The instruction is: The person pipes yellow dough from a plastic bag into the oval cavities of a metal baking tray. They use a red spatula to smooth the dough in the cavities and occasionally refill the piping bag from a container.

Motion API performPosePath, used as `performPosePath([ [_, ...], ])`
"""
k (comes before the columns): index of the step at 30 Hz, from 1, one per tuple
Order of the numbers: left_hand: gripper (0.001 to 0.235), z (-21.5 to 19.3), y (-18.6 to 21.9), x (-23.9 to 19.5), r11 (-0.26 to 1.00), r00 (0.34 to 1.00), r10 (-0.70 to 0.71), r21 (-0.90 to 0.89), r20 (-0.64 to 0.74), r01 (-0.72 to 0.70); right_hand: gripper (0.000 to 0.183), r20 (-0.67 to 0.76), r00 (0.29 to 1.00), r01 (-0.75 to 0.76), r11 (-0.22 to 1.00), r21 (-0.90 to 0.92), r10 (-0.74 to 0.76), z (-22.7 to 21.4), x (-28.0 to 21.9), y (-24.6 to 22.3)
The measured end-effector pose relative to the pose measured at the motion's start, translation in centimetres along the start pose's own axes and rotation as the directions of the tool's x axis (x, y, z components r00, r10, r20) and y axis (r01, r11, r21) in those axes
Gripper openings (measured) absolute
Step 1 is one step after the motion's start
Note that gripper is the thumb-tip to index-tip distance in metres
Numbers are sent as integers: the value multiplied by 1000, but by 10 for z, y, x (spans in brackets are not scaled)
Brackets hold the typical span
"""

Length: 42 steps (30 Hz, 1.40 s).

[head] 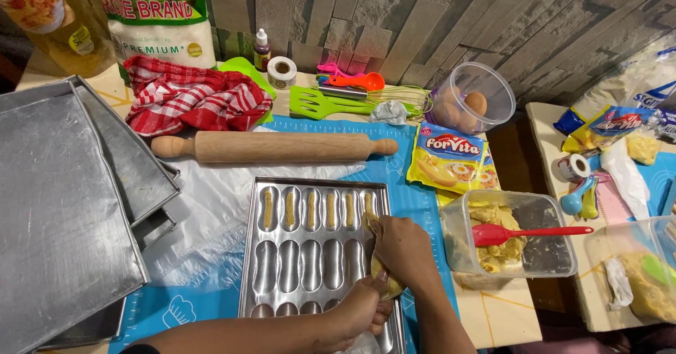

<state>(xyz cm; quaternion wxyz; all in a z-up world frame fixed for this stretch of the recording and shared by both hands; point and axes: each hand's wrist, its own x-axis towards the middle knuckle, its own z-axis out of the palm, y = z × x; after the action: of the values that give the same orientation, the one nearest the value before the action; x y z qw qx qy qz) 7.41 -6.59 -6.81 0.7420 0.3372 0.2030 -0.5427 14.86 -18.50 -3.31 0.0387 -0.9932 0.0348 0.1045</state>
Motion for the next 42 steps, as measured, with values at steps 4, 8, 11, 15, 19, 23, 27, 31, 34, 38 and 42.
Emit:
performPosePath([
  [4, 33, 3, 3, -7, 1000, 1000, 7, 29, 1, -7, 37, 30, 999, -25, 1000, 9, 25, -6, -2, -2],
  [8, 30, 3, 2, -7, 1000, 1000, 16, 17, 16, -16, 35, 42, 999, -14, 1000, -3, 14, -9, -3, -3],
  [11, 31, -2, -4, -1, 1000, 999, 24, -5, 39, -24, 34, 67, 998, -19, 1000, 0, 19, -12, -4, -3],
  [15, 35, -3, -8, 2, 998, 995, 69, -9, 75, -69, 37, 66, 998, 1, 999, 34, -3, -15, -6, -3],
  [19, 36, -2, -6, -1, 997, 996, 71, 29, 62, -73, 35, 100, 995, -27, 998, 57, 21, -22, -9, -6],
  [23, 35, -3, -7, -1, 998, 997, 50, 27, 67, -52, 35, 115, 993, -25, 998, 52, 19, -26, -9, -6],
  [27, 32, 0, -3, -7, 995, 997, 50, 83, 63, -55, 40, 121, 993, -9, 998, 62, 1, -27, -10, -7],
  [31, 37, 1, -2, -7, 996, 996, 54, 73, 66, -58, 37, 138, 990, -7, 998, 65, -3, -29, -10, -6],
  [34, 31, 4, 1, -12, 996, 998, 39, 78, 49, -43, 40, 142, 990, -4, 996, 87, -9, -31, -9, -5],
  [38, 30, 5, 2, -14, 993, 997, 46, 102, 59, -51, 39, 175, 985, -9, 995, 98, -8, -36, -10, -6],
  [42, 29, 7, 5, -19, 991, 997, 41, 121, 61, -48, 39, 211, 978, -37, 993, 115, 12, -47, -13, -13],
])
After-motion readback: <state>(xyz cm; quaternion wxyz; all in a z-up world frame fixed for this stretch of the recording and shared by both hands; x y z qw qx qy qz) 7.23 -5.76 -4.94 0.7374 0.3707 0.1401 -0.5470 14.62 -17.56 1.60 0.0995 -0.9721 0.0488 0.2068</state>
